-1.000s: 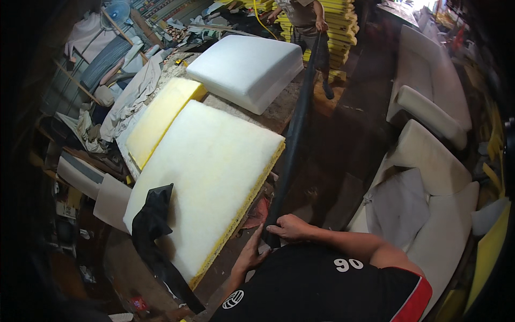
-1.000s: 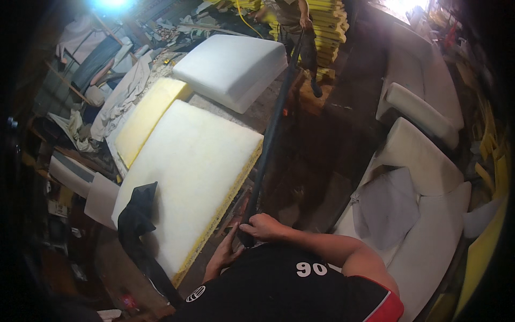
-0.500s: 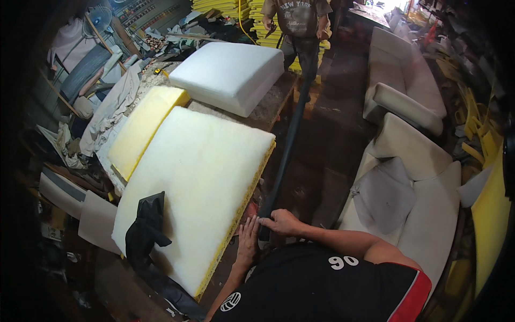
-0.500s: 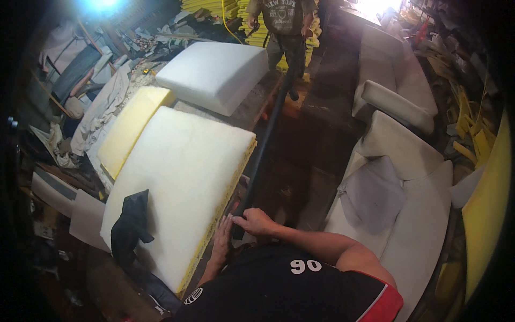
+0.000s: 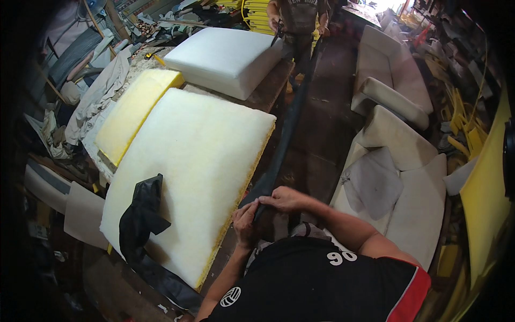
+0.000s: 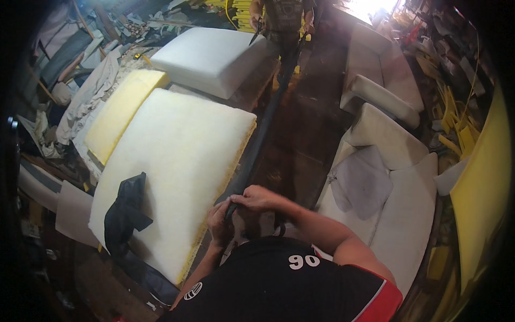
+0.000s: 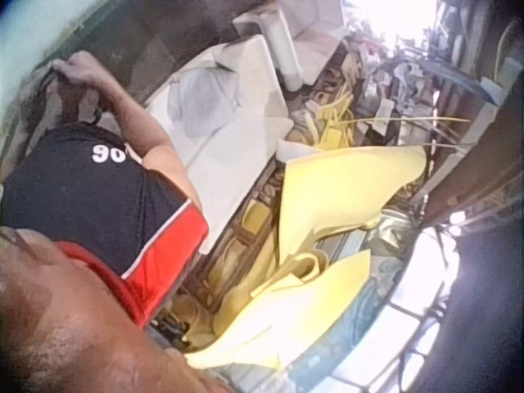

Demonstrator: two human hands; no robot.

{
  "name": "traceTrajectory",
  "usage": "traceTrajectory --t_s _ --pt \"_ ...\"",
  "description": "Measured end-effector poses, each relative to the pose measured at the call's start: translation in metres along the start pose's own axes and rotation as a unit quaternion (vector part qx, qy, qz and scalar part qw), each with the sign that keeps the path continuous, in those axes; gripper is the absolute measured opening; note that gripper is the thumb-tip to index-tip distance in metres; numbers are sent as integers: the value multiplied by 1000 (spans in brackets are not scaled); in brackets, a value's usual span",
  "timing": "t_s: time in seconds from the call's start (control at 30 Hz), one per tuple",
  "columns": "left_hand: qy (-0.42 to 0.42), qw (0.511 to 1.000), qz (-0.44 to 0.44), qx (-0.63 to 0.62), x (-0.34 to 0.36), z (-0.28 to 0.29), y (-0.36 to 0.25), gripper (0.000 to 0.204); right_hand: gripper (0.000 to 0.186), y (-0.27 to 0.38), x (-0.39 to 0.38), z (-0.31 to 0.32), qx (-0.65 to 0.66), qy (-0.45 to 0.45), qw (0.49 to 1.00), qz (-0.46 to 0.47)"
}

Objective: The person handles yellow foam pieces and a black fabric cover in a cluttered workshop. They lift and position foam, then stretch and cut the black fabric with scissors to fit the foam.

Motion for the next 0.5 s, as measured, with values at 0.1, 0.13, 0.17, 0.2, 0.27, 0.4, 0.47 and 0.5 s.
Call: traceTrajectory --t_s 0.1,0.13,0.17,0.2,0.27,0.4,0.47,0.5 --pt "-18 996 78 -34 -13 1 24 35 55 4 27 99 -43 -75 992 94" --pt "-27 991 115 -68 -17 2 29 31 43 15 35 155 -165 -223 949 149" --pt "-38 982 154 -100 -22 4 37 28 29 32 32 203 -173 -337 914 142" --pt "-39 972 184 -140 -22 0 39 24 25 20 38 252 -270 -499 792 225" --pt "-58 945 243 -213 -31 4 44 20 38 30 76 309 -350 -518 753 203" --pt "-50 935 305 -176 -41 16 48 19 53 61 138 363 -486 -490 685 233" --pt "-67 927 330 -164 -50 18 49 19 50 73 161 368 -555 -468 626 285" --pt "-72 918 353 -167 -56 17 53 19 46 72 172 377 -567 -456 620 294"
Point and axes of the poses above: each hand's wrist, its own x-axis towards the middle knuckle, its own z-axis out of the back of the hand, y = z × x, the point moved 8 cm from there along x, towards the middle knuckle, and after that the axes turned 4 degrees about z, right-handed, at the moved point
